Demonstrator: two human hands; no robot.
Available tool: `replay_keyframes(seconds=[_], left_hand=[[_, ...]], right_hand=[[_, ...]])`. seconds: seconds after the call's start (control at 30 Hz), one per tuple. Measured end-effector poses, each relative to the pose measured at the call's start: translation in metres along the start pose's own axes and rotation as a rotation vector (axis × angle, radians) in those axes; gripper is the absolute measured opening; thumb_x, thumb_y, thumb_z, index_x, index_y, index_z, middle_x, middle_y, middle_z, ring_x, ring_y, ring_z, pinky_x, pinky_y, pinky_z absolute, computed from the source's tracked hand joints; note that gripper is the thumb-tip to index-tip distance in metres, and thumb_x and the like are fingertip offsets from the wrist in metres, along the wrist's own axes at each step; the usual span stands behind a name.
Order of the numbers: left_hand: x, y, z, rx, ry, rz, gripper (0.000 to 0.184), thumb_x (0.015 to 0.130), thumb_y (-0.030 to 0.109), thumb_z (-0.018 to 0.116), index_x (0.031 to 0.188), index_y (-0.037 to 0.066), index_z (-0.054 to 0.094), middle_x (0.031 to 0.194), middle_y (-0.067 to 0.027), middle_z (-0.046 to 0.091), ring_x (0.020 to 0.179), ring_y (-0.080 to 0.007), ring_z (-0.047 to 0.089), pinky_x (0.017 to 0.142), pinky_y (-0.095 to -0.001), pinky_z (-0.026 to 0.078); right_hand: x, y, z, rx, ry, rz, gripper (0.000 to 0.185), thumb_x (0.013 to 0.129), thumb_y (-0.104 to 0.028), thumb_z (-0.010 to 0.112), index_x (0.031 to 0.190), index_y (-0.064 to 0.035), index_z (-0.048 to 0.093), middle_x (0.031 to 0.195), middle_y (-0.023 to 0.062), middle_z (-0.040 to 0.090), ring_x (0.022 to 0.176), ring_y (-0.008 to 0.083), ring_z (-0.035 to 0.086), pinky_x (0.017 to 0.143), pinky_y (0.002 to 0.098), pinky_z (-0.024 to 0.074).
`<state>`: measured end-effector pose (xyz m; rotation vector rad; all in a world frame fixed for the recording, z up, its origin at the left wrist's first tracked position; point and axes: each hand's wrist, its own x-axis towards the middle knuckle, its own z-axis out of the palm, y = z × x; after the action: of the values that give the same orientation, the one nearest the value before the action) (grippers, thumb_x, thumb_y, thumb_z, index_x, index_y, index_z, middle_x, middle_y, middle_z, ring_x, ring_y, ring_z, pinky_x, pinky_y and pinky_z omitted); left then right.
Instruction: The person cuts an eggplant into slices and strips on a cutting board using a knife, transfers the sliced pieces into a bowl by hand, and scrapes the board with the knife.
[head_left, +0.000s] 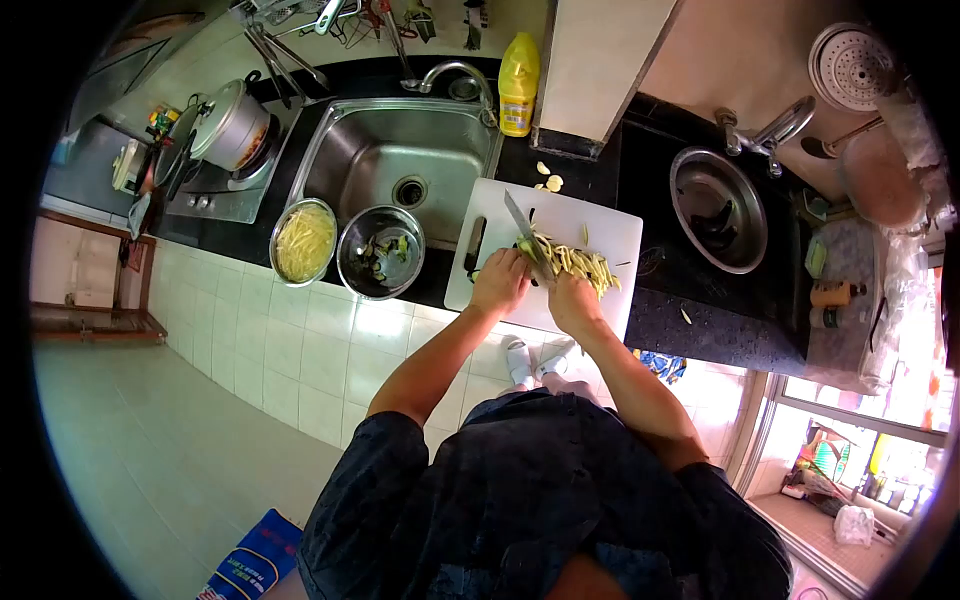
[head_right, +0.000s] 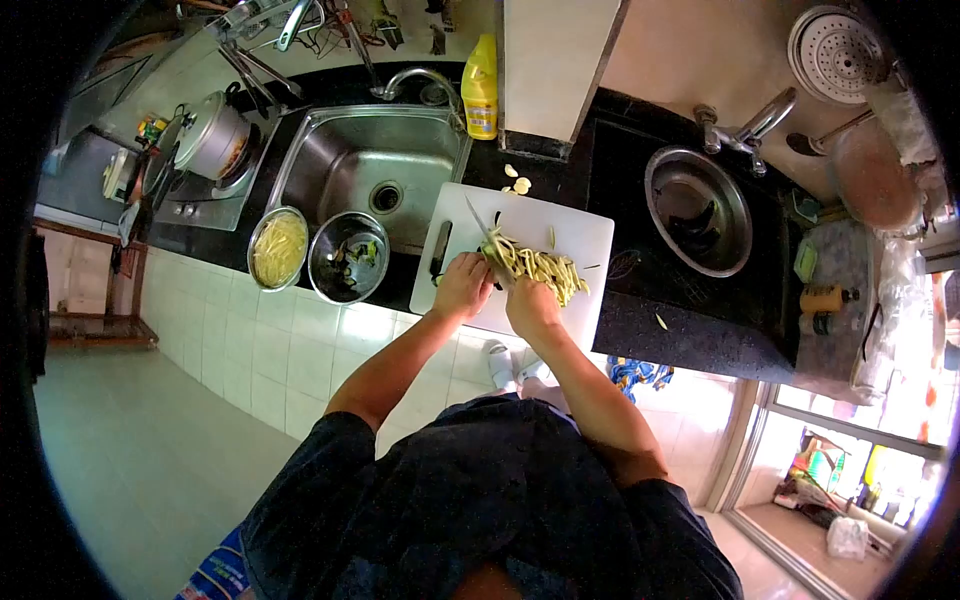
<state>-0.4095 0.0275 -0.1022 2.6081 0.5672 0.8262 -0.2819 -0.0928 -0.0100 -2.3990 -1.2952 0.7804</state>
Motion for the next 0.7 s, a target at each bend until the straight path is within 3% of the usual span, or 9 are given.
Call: replay_keyframes(seconds=[0.2,0.33,0.53,0.7], left_hand=[[-0.002,-0.001,0.001,-0.03,0.004,-0.026,0.015,0.085,0.009,0.065,0.096,0.002,0.059,0.096,-0.0158,0.06,0.094,-0.0368,0.058,0.086,-0.0468,0.049],[-0.003,0.002,-0.002,0.026,-0.08,-0.05,0.017,0.082,0.008,0.066,0.095,0.002,0.058,0.095,-0.0159,0.059,0.093,-0.0371,0.057,0.085,-0.0474,0.049],[0.001,0.0,-0.002,0.042,0.089,0.05,0.015,0.082,0.01,0.067,0.093,0.004,0.058,0.097,-0.0141,0.06,0.094,-0.0352,0.059,0.084,-0.0466,0.049],[-0.006,0.003,-0.003,0.099,0.072,-0.026,0.016,0.085,0.012,0.068,0.096,0.005,0.06,0.098,-0.0113,0.061,0.095,-0.0335,0.059,0.085,-0.0457,0.048]], right_hand=[[-0.036,0.008,-0.013,0.052,-0.068,0.025,0.03,0.096,-0.019,0.054,0.091,0.0057,0.07,0.091,0.033,0.07,0.089,0.0485,0.07,0.08,0.0554,0.0559],[-0.013,0.028,0.022,0.059,-0.133,0.04,0.031,0.096,-0.02,0.055,0.092,0.0061,0.07,0.094,0.0343,0.069,0.091,0.0486,0.07,0.082,0.0556,0.0555],[0.006,0.014,0.006,0.061,0.031,0.02,0.032,0.097,-0.02,0.055,0.09,0.0074,0.07,0.09,0.0345,0.069,0.086,0.0508,0.069,0.08,0.0561,0.0554],[-0.029,0.013,-0.014,0.095,-0.077,0.012,0.034,0.098,-0.022,0.054,0.09,0.0083,0.069,0.089,0.0354,0.068,0.087,0.0512,0.069,0.081,0.0572,0.0548]])
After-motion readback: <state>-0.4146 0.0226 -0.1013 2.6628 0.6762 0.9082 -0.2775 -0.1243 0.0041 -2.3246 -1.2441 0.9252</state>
